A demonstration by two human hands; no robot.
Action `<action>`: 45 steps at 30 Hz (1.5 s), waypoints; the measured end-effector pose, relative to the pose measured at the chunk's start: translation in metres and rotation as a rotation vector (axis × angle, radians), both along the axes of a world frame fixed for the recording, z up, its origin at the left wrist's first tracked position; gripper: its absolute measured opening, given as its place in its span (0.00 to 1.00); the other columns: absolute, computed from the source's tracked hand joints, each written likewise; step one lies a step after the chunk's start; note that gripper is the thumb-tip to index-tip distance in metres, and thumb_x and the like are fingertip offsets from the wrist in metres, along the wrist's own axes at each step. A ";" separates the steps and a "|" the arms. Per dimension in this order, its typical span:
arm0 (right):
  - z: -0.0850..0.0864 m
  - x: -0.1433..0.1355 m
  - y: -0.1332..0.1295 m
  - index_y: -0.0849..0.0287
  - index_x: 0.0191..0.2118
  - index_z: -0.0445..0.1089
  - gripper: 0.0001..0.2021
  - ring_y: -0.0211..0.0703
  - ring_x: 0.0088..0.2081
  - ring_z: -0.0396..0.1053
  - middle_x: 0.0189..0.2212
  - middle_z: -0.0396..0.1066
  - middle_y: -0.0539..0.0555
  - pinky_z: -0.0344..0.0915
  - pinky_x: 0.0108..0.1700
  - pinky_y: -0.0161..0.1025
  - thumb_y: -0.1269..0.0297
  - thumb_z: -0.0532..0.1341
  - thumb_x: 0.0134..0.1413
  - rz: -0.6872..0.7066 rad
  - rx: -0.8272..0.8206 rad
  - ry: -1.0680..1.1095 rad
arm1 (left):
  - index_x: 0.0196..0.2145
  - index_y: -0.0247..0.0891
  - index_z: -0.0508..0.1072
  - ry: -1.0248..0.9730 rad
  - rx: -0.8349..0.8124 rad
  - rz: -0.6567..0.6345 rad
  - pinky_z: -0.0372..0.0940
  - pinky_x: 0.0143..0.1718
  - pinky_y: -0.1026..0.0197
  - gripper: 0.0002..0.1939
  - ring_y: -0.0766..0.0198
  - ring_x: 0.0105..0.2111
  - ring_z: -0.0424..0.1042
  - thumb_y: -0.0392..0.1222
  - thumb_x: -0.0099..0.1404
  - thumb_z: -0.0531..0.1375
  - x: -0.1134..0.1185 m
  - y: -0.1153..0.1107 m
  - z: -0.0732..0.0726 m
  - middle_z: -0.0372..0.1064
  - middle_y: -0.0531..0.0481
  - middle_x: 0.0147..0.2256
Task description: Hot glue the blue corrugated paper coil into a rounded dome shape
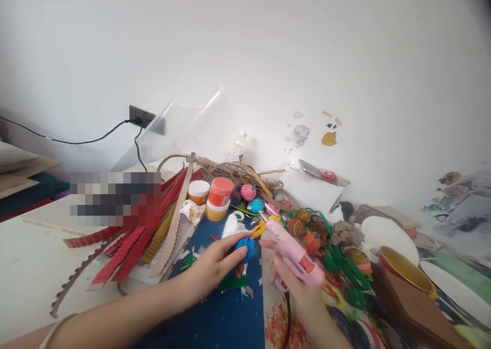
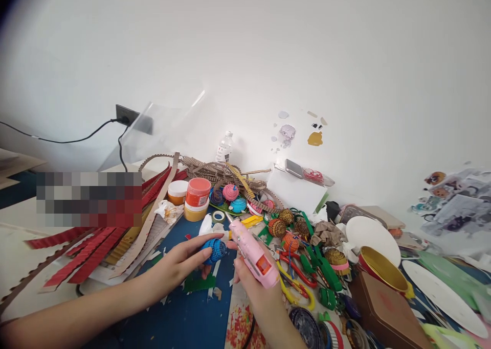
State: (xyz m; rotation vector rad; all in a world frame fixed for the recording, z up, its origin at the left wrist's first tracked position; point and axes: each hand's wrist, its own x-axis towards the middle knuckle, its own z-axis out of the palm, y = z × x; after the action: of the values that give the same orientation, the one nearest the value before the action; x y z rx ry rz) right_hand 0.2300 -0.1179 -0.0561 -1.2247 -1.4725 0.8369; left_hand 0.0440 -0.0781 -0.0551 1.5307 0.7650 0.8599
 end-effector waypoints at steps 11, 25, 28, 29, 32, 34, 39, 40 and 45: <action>0.006 -0.005 -0.007 0.60 0.45 0.71 0.18 0.40 0.20 0.64 0.16 0.65 0.48 0.66 0.24 0.36 0.54 0.58 0.53 0.058 0.029 -0.080 | 0.52 0.31 0.65 0.020 -0.019 0.111 0.60 0.28 0.63 0.30 0.64 0.24 0.64 0.54 0.57 0.55 0.001 -0.003 0.005 0.66 0.53 0.25; -0.002 -0.004 -0.002 0.55 0.47 0.68 0.17 0.49 0.44 0.68 0.43 0.71 0.55 0.67 0.42 0.40 0.65 0.62 0.48 -0.057 0.259 -0.204 | 0.47 0.41 0.68 -0.193 0.030 -0.013 0.62 0.48 0.53 0.28 0.55 0.45 0.68 0.49 0.49 0.66 0.004 0.005 -0.018 0.70 0.45 0.45; -0.005 -0.004 -0.002 0.55 0.46 0.68 0.17 0.48 0.43 0.69 0.42 0.71 0.55 0.67 0.42 0.39 0.65 0.62 0.48 -0.072 0.208 -0.186 | 0.49 0.41 0.67 -0.156 0.066 0.051 0.59 0.52 0.52 0.31 0.52 0.49 0.65 0.49 0.48 0.66 0.003 0.004 -0.014 0.67 0.44 0.50; -0.005 -0.004 -0.001 0.55 0.47 0.68 0.17 0.47 0.42 0.69 0.42 0.71 0.54 0.67 0.41 0.39 0.65 0.62 0.48 -0.077 0.199 -0.181 | 0.50 0.41 0.67 -0.130 0.069 0.072 0.58 0.53 0.51 0.30 0.51 0.51 0.63 0.50 0.50 0.65 0.003 0.002 -0.011 0.66 0.44 0.51; -0.005 -0.005 -0.001 0.54 0.49 0.66 0.20 0.46 0.40 0.70 0.42 0.71 0.53 0.67 0.40 0.38 0.66 0.63 0.47 -0.070 0.206 -0.164 | 0.50 0.43 0.68 -0.036 0.080 0.126 0.56 0.55 0.53 0.23 0.54 0.54 0.60 0.51 0.58 0.58 0.000 -0.004 -0.005 0.64 0.47 0.53; -0.003 -0.006 -0.001 0.54 0.50 0.65 0.22 0.45 0.39 0.70 0.41 0.71 0.53 0.66 0.39 0.38 0.67 0.63 0.47 -0.064 0.214 -0.169 | 0.51 0.44 0.67 -0.005 0.135 0.149 0.60 0.52 0.54 0.21 0.56 0.50 0.64 0.49 0.60 0.56 -0.001 -0.006 -0.004 0.65 0.47 0.52; -0.002 -0.006 -0.002 0.54 0.48 0.67 0.21 0.45 0.39 0.69 0.41 0.71 0.53 0.65 0.40 0.38 0.66 0.64 0.45 -0.085 0.198 -0.153 | 0.45 0.42 0.70 0.127 0.446 0.199 0.66 0.43 0.57 0.16 0.58 0.39 0.69 0.44 0.58 0.58 -0.003 -0.005 -0.009 0.70 0.44 0.44; -0.002 -0.005 -0.001 0.55 0.47 0.67 0.20 0.45 0.39 0.68 0.41 0.71 0.53 0.65 0.40 0.38 0.65 0.64 0.45 -0.087 0.181 -0.152 | 0.44 0.43 0.71 0.137 0.504 0.181 0.65 0.44 0.56 0.15 0.57 0.41 0.69 0.44 0.58 0.58 -0.004 -0.005 -0.010 0.70 0.44 0.44; -0.002 -0.003 0.001 0.58 0.40 0.70 0.14 0.44 0.34 0.68 0.33 0.72 0.52 0.64 0.36 0.39 0.64 0.64 0.43 -0.041 0.092 -0.171 | 0.49 0.44 0.68 0.117 0.553 0.169 0.63 0.49 0.55 0.20 0.56 0.45 0.68 0.42 0.57 0.60 -0.004 -0.006 -0.010 0.71 0.45 0.44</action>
State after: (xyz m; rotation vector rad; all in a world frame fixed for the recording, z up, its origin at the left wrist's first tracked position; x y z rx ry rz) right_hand 0.2266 -0.1168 -0.0577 -1.2783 -1.5989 0.6420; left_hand 0.0400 -0.0841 -0.0652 2.0369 0.7871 1.1825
